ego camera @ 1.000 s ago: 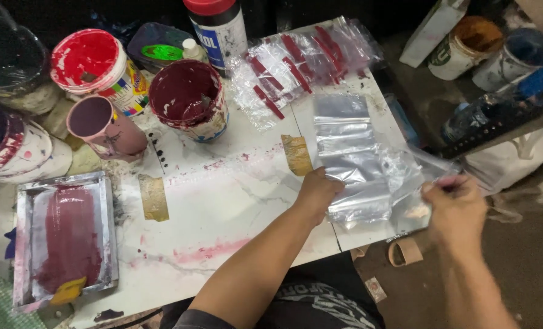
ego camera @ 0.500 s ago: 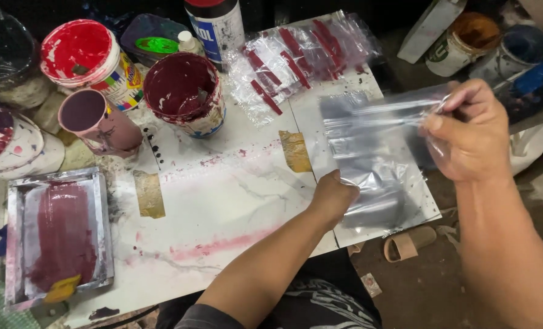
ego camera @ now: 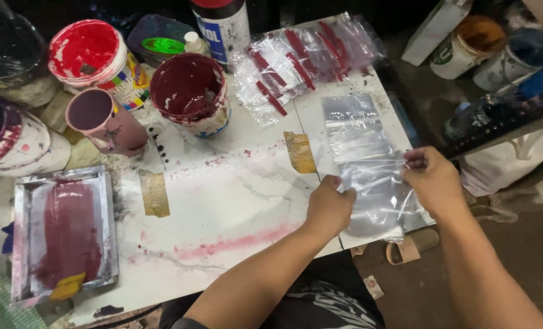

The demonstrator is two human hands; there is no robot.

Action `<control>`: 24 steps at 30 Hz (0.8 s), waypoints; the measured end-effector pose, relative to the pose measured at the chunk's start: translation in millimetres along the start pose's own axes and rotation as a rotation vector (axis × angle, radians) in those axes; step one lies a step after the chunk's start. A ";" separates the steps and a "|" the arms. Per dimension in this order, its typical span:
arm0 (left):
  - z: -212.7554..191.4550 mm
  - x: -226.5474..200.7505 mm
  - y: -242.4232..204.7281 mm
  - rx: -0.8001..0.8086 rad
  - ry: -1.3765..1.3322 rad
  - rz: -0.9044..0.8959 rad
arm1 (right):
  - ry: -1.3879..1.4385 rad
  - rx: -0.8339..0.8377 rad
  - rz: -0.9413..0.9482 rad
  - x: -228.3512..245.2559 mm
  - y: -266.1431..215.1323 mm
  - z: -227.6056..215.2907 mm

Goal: The person uses a yellow squeegee to spread red ink evenly across a rectangular screen printing frame. They then pick up a clear plastic sheet, place it over a white surface, and smooth it down with both hands.

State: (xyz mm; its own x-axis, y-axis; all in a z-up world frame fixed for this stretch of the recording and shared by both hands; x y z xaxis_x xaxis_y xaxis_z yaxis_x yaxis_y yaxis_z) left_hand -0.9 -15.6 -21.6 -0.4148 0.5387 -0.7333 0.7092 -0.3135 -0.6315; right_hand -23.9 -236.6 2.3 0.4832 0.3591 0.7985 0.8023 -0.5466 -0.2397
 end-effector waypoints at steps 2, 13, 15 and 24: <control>3.3 3.7 -1.4 0.057 0.044 -0.011 | -0.019 -0.031 -0.001 -12.5 -2.1 2.7; -9.0 -16.3 -15.6 -0.166 0.310 0.228 | -0.111 -0.085 -0.135 18.3 -21.2 0.7; -5.1 -19.6 -13.7 -0.209 0.342 0.301 | 0.092 -0.102 -0.080 15.7 -19.1 -0.6; 38.0 -39.2 -28.8 -0.790 0.909 1.301 | 0.662 -0.046 0.057 -24.3 11.4 14.3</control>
State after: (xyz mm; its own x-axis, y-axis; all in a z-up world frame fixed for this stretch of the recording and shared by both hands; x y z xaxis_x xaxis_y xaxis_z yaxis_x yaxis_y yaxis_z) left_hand -26.7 -57.5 15.8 0.8096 0.5811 -0.0827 0.4850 -0.5828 0.6520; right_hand -21.5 -240.7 -27.7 0.1956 -0.2036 0.9593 0.7589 -0.5882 -0.2796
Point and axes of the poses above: each hand's wrist, its own y-axis towards the middle knuckle, its own z-axis out of the palm, x = y × z, the point moved 6 cm from there along y, towards the middle knuckle, and after that the axes turned 10 degrees about y, right-handed, at the moved point
